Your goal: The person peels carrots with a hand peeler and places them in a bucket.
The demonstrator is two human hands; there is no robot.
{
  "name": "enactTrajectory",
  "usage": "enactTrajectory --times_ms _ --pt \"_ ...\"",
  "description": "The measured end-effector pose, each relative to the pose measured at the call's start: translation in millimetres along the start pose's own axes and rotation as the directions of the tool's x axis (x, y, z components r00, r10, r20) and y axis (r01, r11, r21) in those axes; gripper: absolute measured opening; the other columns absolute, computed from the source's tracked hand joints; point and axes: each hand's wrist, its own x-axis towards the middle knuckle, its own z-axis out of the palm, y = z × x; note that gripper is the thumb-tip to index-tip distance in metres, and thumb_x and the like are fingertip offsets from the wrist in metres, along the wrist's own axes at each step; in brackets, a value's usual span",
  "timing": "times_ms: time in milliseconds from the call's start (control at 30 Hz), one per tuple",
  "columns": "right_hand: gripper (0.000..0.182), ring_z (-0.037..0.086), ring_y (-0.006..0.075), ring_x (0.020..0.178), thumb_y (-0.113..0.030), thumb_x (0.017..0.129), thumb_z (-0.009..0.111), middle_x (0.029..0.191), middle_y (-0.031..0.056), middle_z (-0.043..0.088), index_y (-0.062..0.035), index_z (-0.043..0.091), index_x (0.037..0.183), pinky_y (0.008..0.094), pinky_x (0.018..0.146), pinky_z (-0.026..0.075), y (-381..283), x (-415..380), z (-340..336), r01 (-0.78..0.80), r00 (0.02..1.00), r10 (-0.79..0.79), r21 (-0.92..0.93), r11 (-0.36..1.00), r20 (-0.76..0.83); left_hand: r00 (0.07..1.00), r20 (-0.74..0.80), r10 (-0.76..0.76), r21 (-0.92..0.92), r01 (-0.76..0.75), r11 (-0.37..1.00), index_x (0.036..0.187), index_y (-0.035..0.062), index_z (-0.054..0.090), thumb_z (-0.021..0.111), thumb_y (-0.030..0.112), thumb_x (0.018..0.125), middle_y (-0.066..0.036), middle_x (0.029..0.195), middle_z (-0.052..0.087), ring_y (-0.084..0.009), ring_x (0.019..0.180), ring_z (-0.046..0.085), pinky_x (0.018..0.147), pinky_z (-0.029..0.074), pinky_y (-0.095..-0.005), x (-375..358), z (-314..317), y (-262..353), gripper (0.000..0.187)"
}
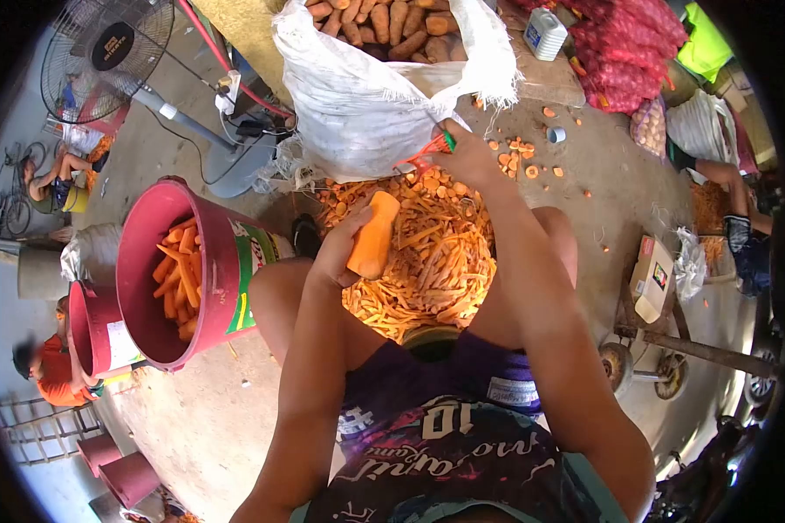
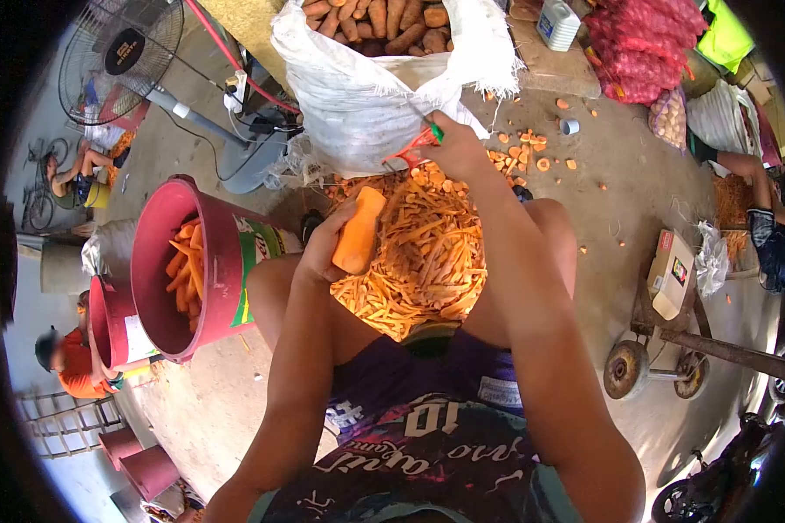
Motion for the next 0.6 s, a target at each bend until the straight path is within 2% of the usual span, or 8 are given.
enactTrajectory --times_ms 67,167,233,267,367,500,567,600 --pt "0.059 0.071 0.0269 0.098 -0.029 0.081 0.091 0.106 0.0118 0.074 -0.0083 0.063 0.128 0.0371 0.088 0.055 -6 -5 1 0.014 0.999 -0.017 0.066 0.998 0.035 1.000 0.010 -0.014 -0.006 0.014 1.000 0.141 0.0106 0.055 0.055 0.036 0.110 -0.006 0.114 0.070 -0.0205 0.096 0.070 0.077 0.062 -0.0397 1 -8 -1 0.040" --pt "0.056 0.068 0.0231 0.102 -0.029 0.080 0.092 0.108 0.0076 0.073 -0.0102 0.065 0.125 0.0362 0.093 0.053 -31 -27 8 0.021 0.989 -0.040 0.130 0.991 0.142 0.991 -0.130 0.030 -0.157 -0.051 0.986 0.140 0.0109 0.056 0.054 0.040 0.111 -0.006 0.111 0.069 -0.0205 0.089 0.070 0.070 0.061 -0.0369 30 -33 -8 0.041" --pt "0.057 0.067 0.0234 0.113 -0.031 0.081 0.092 0.120 0.0074 0.072 -0.0120 0.065 0.127 0.0375 0.103 0.050 -38 -38 18 0.130 0.920 -0.196 0.206 0.970 0.341 0.991 -0.137 -0.002 -0.193 -0.024 0.981 0.137 0.0100 0.056 0.052 0.043 0.111 -0.007 0.110 0.069 -0.0197 0.080 0.069 0.062 0.059 -0.0328 35 -41 -6 0.042" --pt "0.054 0.066 0.0216 0.113 -0.026 0.080 0.092 0.120 0.0059 0.072 -0.0122 0.066 0.125 0.0367 0.103 0.049 -40 -43 20 0.165 0.902 -0.239 0.223 0.961 0.361 0.987 -0.161 -0.008 -0.149 -0.016 0.989 0.133 0.0094 0.057 0.050 0.044 0.112 -0.008 0.107 0.069 -0.0184 0.073 0.068 0.057 0.057 -0.0308 39 -42 -8 0.041" --pt "0.053 0.066 0.0207 0.112 -0.024 0.080 0.092 0.117 0.0048 0.073 -0.0121 0.066 0.124 0.0362 0.102 0.050 -36 -45 30 0.177 0.904 -0.248 0.224 0.958 0.348 0.998 -0.062 0.002 -0.190 -0.014 0.982 0.133 0.0093 0.057 0.049 0.043 0.112 -0.009 0.107 0.069 -0.0188 0.074 0.069 0.058 0.059 -0.0324 36 -27 -9 0.041" --pt "0.050 0.067 0.0194 0.111 -0.023 0.082 0.090 0.116 0.0053 0.073 -0.0120 0.066 0.124 0.0357 0.101 0.051 -22 -32 30 0.172 0.895 -0.254 0.241 0.955 0.367 0.999 -0.033 -0.017 -0.168 0.012 0.986 0.136 0.0094 0.056 0.050 0.042 0.112 -0.008 0.108 0.069 -0.0197 0.076 0.070 0.062 0.061 -0.0358 28 -15 -9 0.041" --pt "0.058 0.071 0.0270 0.108 -0.031 0.078 0.093 0.112 0.0117 0.075 -0.0093 0.065 0.124 0.0396 0.095 0.054 -10 -18 25 0.114 0.974 -0.132 0.104 0.988 0.183 0.998 -0.059 0.004 -0.099 -0.010 0.995 0.137 0.0089 0.056 0.052 0.042 0.112 -0.009 0.108 0.070 -0.0213 0.079 0.071 0.066 0.062 -0.0383 21 -10 -6 0.042" --pt "0.058 0.071 0.0270 0.108 -0.031 0.078 0.093 0.112 0.0117 0.075 -0.0093 0.065 0.124 0.0396 0.095 0.054 -6 -10 18 0.113 0.975 -0.131 0.105 0.988 0.181 0.998 -0.058 0.003 -0.097 -0.009 0.995 0.137 0.0089 0.056 0.052 0.042 0.112 -0.009 0.108 0.070 -0.0213 0.079 0.071 0.066 0.062 -0.0383 16 -9 -5 0.042"
